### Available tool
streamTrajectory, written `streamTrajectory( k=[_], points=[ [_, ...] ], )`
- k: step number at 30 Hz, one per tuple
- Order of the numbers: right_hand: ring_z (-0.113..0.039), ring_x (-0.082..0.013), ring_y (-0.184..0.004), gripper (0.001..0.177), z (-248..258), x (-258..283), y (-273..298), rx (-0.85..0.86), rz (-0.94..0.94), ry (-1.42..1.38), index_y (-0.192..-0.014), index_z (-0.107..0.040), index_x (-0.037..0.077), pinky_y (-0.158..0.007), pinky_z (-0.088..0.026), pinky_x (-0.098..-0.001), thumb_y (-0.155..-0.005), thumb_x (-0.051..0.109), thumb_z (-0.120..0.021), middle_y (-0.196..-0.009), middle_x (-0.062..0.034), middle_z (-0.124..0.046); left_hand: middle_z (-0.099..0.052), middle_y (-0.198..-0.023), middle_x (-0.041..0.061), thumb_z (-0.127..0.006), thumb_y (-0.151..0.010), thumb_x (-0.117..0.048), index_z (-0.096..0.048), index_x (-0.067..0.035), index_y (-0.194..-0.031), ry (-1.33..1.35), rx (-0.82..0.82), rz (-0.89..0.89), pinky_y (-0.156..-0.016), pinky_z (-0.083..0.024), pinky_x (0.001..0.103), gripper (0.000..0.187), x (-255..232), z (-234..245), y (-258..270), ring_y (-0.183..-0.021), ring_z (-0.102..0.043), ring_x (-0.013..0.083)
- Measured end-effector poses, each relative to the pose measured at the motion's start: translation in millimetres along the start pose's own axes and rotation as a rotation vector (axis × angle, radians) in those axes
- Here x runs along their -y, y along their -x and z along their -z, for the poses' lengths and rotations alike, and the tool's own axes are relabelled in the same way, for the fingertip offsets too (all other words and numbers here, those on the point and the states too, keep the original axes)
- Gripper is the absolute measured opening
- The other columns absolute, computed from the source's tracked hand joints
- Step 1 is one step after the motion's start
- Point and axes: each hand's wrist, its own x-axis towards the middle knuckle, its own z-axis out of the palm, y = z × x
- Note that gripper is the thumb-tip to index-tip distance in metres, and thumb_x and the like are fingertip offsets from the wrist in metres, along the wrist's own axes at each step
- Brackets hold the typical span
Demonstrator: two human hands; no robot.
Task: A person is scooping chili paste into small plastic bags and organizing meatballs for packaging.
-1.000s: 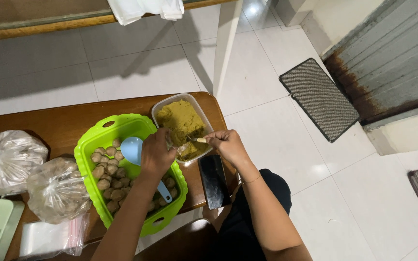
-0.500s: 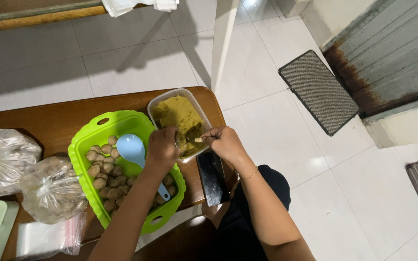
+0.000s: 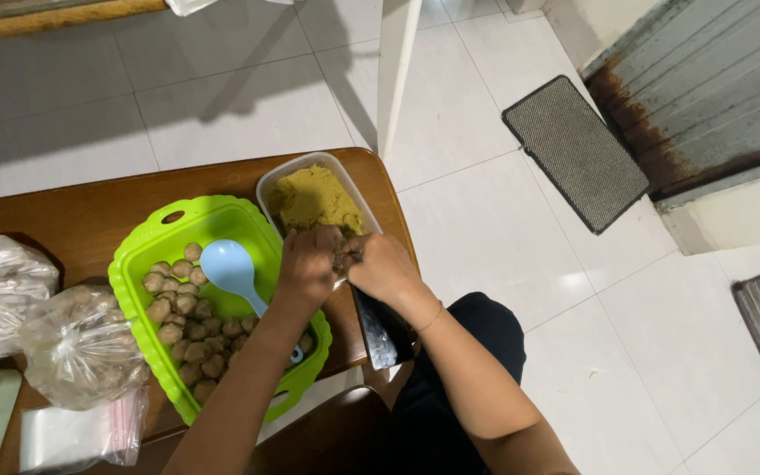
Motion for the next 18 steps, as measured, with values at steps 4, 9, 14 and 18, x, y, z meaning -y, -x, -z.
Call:
streamTrajectory(
  k=[4,9,14,18],
  points=[
    [-0.071,-0.0490,-0.090,0.032,-3,-19,-6,-0.021,0.023,0.045,-0.110,-0.081,0.006,-0.076,-0.058,-0.0503,-0.085,0.018,-0.063,-0.090,-0.0248,-0.076,-0.066,-0.092,0.002,-0.093,-0.060,-0.012,-0.052,-0.016,-0.113,-0.030,-0.029,0.017,-0.106,-0.050,0.056,0.066,6,-8,3,-0.095,-0.071,0.0254],
    [-0.071,-0.0491,-0.092,0.036,20,6,17,0.001,-0.037,0.166,-0.116,-0.078,0.003,-0.080,-0.059,-0.0521,-0.085,0.015,-0.063,-0.090,-0.0277,-0.075,-0.064,-0.089,0.004,-0.096,-0.058,-0.015,-0.048,-0.018,-0.116,-0.014,0.009,-0.006,-0.109,-0.046,0.059,0.075,13,-6,3,-0.093,-0.070,0.0285],
    [-0.073,-0.0457,-0.090,0.035,51,25,31,-0.058,-0.053,0.196,-0.116,-0.077,0.001,-0.077,-0.060,-0.0491,-0.087,0.013,-0.063,-0.090,-0.0267,-0.075,-0.063,-0.089,0.005,-0.095,-0.067,-0.014,-0.045,-0.017,-0.117,0.020,0.009,0.048,-0.110,-0.046,0.059,0.070,10,12,0,-0.095,-0.070,0.0291],
    [-0.072,-0.0426,-0.089,0.035,44,30,39,-0.086,-0.049,0.165,-0.117,-0.077,0.002,-0.079,-0.060,-0.0453,-0.088,0.012,-0.063,-0.093,-0.0243,-0.076,-0.061,-0.088,0.006,-0.095,-0.067,-0.015,-0.045,-0.016,-0.116,0.039,0.009,0.066,-0.108,-0.048,0.059,0.070,12,1,2,-0.092,-0.070,0.0291]
  ],
)
